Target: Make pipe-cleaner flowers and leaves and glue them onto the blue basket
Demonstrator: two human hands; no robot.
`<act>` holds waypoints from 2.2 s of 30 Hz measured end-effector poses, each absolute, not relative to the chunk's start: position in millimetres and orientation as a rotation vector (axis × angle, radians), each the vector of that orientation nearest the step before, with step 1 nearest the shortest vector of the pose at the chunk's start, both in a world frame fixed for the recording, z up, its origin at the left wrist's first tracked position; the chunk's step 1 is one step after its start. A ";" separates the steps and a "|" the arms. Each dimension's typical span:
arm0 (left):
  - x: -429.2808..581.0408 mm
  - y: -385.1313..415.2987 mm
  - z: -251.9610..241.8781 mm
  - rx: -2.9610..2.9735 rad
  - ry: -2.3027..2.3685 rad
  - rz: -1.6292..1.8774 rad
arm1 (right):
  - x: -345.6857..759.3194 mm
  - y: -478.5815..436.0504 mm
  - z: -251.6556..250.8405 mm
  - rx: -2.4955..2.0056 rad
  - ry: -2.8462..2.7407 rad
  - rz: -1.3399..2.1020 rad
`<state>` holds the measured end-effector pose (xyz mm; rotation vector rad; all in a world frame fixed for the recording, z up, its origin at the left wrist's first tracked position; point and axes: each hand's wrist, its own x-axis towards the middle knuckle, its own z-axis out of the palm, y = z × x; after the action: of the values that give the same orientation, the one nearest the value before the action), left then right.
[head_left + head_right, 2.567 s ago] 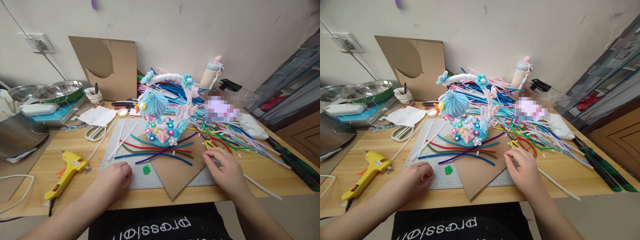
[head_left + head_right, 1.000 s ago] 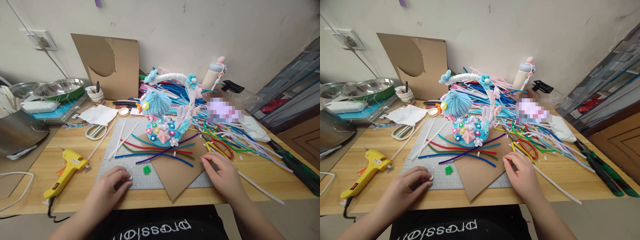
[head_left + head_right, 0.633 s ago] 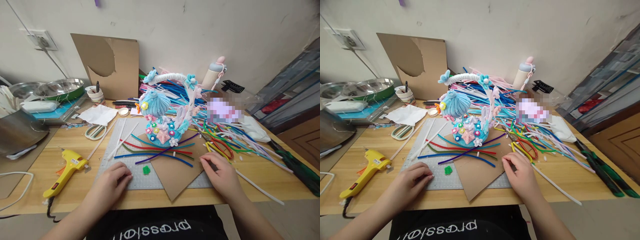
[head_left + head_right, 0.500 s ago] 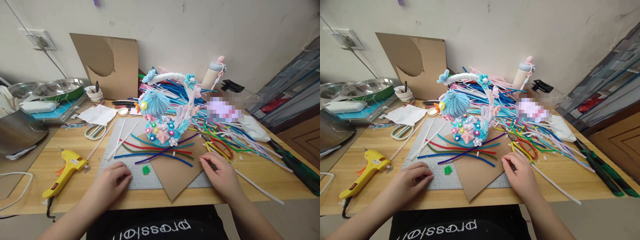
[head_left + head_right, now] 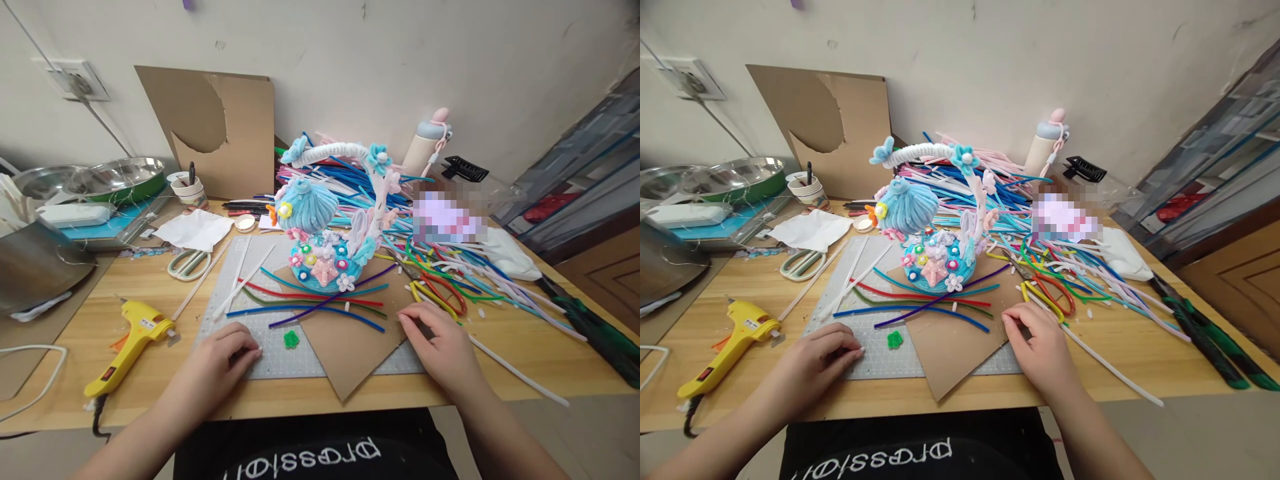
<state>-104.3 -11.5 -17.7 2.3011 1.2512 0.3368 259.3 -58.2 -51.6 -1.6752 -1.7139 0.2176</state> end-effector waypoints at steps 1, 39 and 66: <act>-104.9 -11.8 -18.5 2.308 1.247 0.336 | 259.4 -58.0 -51.8 -1.671 -1.713 0.215; -101.3 -15.3 -10.7 2.404 1.306 0.159 | 259.9 -56.9 -52.2 -1.646 -1.709 0.249; -94.1 -8.5 -3.0 2.431 1.411 0.021 | 259.6 -57.1 -49.3 -1.665 -1.705 0.259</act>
<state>-94.1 -8.5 -3.0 2.4313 1.4109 0.0205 259.6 -57.1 -49.3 -1.6653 -1.7054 0.2586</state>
